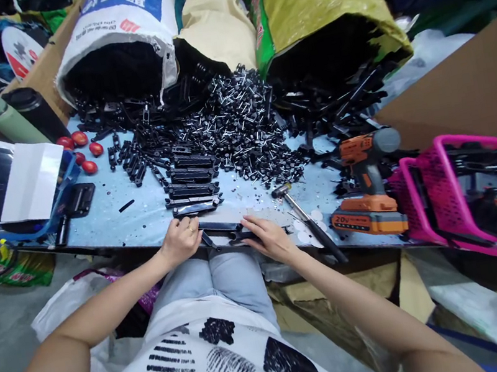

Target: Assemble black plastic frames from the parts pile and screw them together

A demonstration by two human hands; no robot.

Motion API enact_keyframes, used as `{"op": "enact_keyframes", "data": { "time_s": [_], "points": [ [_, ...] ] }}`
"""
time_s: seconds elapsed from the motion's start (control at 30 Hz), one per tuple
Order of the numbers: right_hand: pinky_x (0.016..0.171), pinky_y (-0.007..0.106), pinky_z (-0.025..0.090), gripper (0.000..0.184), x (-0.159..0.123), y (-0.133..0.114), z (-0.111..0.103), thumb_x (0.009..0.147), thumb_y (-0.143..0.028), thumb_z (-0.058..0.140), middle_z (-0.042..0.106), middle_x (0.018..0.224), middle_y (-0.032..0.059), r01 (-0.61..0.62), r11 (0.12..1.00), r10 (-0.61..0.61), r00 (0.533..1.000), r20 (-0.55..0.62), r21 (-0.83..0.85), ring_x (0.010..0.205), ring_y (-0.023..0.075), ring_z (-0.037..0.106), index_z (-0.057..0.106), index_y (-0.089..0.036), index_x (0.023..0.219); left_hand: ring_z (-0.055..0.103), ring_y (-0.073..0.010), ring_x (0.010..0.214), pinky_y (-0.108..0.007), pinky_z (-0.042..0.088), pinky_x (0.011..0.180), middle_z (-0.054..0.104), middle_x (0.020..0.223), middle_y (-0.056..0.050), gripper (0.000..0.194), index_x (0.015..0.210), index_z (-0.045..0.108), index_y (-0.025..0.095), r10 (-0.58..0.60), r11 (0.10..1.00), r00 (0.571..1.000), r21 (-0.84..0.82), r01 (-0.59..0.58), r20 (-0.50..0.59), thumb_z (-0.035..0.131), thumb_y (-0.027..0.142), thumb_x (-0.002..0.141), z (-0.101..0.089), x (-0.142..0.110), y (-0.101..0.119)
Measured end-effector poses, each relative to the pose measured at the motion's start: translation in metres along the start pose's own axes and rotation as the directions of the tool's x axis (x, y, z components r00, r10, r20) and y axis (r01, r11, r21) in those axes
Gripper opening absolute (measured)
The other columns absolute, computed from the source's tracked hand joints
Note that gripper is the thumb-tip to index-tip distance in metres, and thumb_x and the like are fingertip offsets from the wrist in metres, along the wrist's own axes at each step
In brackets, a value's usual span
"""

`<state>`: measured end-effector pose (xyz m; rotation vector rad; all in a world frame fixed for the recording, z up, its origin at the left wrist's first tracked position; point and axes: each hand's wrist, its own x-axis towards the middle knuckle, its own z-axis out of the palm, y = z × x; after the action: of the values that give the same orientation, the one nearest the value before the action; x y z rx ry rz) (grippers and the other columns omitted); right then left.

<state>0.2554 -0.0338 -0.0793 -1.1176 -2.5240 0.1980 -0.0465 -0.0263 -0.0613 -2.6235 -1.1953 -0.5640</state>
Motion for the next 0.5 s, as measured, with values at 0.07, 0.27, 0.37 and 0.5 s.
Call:
{"op": "enact_keyframes", "data": {
  "time_s": [0.07, 0.27, 0.37, 0.5],
  "points": [
    [0.088, 0.037, 0.048, 0.05, 0.001, 0.003, 0.003, 0.091, -0.04, 0.047, 0.053, 0.127, 0.0149, 0.008, 1.0, -0.007, 1.0, 0.022, -0.028, 0.112, 0.0238, 0.054, 0.041, -0.019, 0.136, 0.057, -0.023, 0.088, -0.037, 0.036, 0.066, 0.064, 0.1, -0.014, 0.028, 0.105, 0.061, 0.008, 0.068, 0.998, 0.996, 0.003, -0.068, 0.057, 0.042, 0.023, 0.092, -0.002, 0.003, -0.002],
    [0.073, 0.03, 0.044, 0.05, 0.011, 0.013, -0.002, 0.092, -0.049, 0.041, 0.061, 0.104, 0.0119, 0.11, 0.982, -0.078, 0.977, 0.197, -0.153, 0.089, 0.0198, 0.057, 0.048, -0.018, 0.131, 0.055, -0.0273, 0.098, -0.042, 0.038, 0.075, 0.061, 0.108, -0.018, 0.034, 0.108, 0.06, 0.006, 0.059, 0.998, 0.989, -0.001, -0.059, 0.136, 0.041, 0.029, 0.093, -0.014, 0.013, 0.003],
    [0.065, 0.027, 0.038, 0.055, 0.012, 0.018, -0.008, 0.09, -0.056, 0.037, 0.061, 0.095, 0.0102, 0.136, 0.962, -0.068, 0.96, 0.273, -0.238, 0.08, 0.0186, 0.055, 0.048, -0.02, 0.13, 0.049, -0.0299, 0.113, -0.045, 0.036, 0.089, 0.056, 0.121, -0.019, 0.045, 0.124, 0.051, 0.006, 0.123, 0.992, 0.98, -0.044, -0.118, 0.156, 0.04, 0.037, 0.093, -0.006, 0.027, 0.02],
    [0.056, 0.025, 0.029, 0.062, 0.011, 0.017, -0.017, 0.085, -0.067, 0.034, 0.06, 0.074, 0.0091, 0.026, 0.937, 0.049, 0.978, 0.205, -0.349, 0.065, 0.0169, 0.053, 0.064, -0.013, 0.09, 0.06, -0.0251, 0.09, -0.035, 0.043, 0.074, 0.065, 0.098, -0.017, 0.047, 0.114, 0.056, 0.004, 0.13, 0.989, 0.954, -0.107, -0.104, 0.271, 0.04, 0.043, 0.093, 0.013, 0.046, 0.036]
  ]
}}
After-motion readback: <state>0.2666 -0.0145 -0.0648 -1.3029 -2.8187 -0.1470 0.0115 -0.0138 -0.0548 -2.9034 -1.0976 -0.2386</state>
